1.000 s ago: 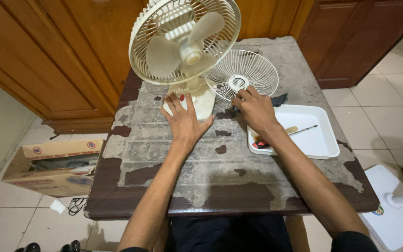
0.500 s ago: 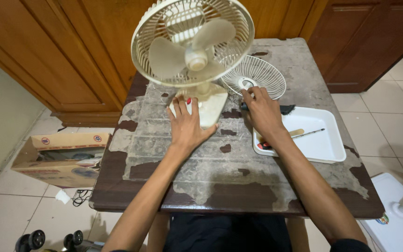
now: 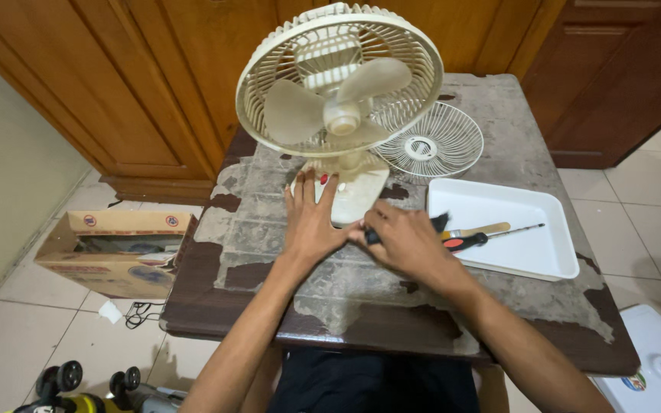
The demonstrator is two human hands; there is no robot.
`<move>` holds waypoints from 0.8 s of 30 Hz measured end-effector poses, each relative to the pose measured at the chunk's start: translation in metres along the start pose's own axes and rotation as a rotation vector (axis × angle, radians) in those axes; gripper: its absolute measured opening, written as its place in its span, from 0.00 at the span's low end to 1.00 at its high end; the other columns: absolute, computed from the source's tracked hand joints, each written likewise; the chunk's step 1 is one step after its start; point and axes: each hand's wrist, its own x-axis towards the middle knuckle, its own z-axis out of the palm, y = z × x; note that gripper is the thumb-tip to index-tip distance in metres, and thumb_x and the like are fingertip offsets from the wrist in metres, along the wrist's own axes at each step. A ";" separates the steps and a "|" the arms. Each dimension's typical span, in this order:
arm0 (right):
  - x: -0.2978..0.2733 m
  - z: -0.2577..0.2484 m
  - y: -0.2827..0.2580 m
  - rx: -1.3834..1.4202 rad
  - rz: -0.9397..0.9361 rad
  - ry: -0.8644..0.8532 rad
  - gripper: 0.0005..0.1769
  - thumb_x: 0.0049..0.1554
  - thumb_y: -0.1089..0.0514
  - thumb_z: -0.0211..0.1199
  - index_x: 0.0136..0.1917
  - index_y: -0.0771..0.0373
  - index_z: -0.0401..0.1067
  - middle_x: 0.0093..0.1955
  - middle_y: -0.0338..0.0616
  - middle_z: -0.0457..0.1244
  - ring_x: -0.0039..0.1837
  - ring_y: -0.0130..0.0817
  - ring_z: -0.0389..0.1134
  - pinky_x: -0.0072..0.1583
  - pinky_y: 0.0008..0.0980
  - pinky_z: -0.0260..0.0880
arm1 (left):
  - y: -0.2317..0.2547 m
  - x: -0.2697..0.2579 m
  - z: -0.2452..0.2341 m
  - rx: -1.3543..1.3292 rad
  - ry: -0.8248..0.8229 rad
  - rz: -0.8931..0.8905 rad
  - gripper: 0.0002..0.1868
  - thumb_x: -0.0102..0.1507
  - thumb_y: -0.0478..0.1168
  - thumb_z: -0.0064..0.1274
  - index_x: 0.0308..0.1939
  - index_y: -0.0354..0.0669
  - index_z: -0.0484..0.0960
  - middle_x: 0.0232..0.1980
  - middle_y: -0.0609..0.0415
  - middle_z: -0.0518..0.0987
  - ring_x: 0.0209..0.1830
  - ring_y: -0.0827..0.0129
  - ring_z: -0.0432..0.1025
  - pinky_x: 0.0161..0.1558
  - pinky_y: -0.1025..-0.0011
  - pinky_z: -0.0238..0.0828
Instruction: The person removes the front grille of a small white electric fan using a screwdriver and then cleans the grille with a brush. The fan remains partially disassembled on the table.
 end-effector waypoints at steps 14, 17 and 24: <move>-0.004 0.034 -0.002 0.092 -0.344 -0.182 0.23 0.59 0.39 0.60 0.49 0.61 0.70 0.45 0.49 0.63 0.49 0.50 0.68 0.50 0.48 0.68 | -0.013 0.000 -0.003 -0.398 0.217 -0.016 0.10 0.61 0.40 0.62 0.41 0.37 0.86 0.57 0.39 0.80 0.62 0.46 0.71 0.65 0.56 0.66; -0.003 0.037 -0.007 0.058 -0.538 -0.107 0.21 0.60 0.41 0.60 0.53 0.60 0.71 0.48 0.47 0.62 0.55 0.46 0.66 0.59 0.48 0.66 | -0.015 0.002 -0.004 -0.398 0.200 -0.027 0.09 0.62 0.40 0.62 0.40 0.37 0.86 0.57 0.39 0.79 0.63 0.46 0.71 0.65 0.56 0.66; 0.000 0.014 0.006 0.209 -0.490 -0.148 0.28 0.55 0.38 0.62 0.57 0.63 0.74 0.51 0.50 0.65 0.54 0.47 0.67 0.56 0.47 0.66 | -0.012 0.003 -0.005 -0.395 0.245 -0.002 0.08 0.62 0.39 0.61 0.40 0.37 0.86 0.55 0.41 0.80 0.60 0.48 0.73 0.63 0.56 0.68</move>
